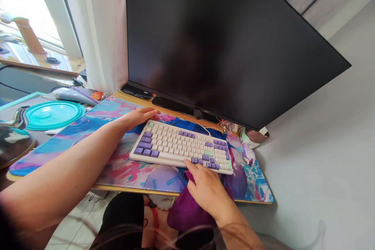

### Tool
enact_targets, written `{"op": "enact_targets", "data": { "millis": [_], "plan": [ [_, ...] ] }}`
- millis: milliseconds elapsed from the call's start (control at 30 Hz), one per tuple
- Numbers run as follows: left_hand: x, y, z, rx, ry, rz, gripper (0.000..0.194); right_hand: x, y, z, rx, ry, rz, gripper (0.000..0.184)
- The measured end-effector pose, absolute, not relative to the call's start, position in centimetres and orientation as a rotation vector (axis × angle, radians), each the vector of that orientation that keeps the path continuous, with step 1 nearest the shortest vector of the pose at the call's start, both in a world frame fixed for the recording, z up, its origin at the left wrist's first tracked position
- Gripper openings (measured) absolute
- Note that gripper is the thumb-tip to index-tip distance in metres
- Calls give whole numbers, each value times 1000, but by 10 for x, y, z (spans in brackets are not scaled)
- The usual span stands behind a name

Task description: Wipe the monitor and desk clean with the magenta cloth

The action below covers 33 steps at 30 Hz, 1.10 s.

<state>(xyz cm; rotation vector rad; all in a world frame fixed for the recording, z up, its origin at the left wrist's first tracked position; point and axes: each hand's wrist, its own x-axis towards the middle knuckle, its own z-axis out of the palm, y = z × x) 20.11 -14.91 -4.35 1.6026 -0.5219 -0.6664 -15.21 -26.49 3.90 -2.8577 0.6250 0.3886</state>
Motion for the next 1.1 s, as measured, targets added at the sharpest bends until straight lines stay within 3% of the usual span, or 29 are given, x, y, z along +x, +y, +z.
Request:
{"op": "enact_targets", "data": {
  "millis": [300, 467, 833, 933, 1100],
  "plan": [
    [204, -151, -48, 1558, -527, -689, 52, -146, -267, 39, -2853, 608, 420, 69],
    [202, -151, -46, 1585, -503, -695, 46, -143, -267, 41, -2864, 589, 419, 63],
    [197, -149, -40, 1585, -528, -674, 43, -98, -231, 39, -2850, 395, -86, 37],
    [195, -148, -38, 1583, -528, -668, 40, -73, -219, 39, -2972, 336, 16, 26],
    [194, -147, -36, 1594, -502, -669, 37, -65, -219, 45, -3109, 323, 250, 33]
  ]
}}
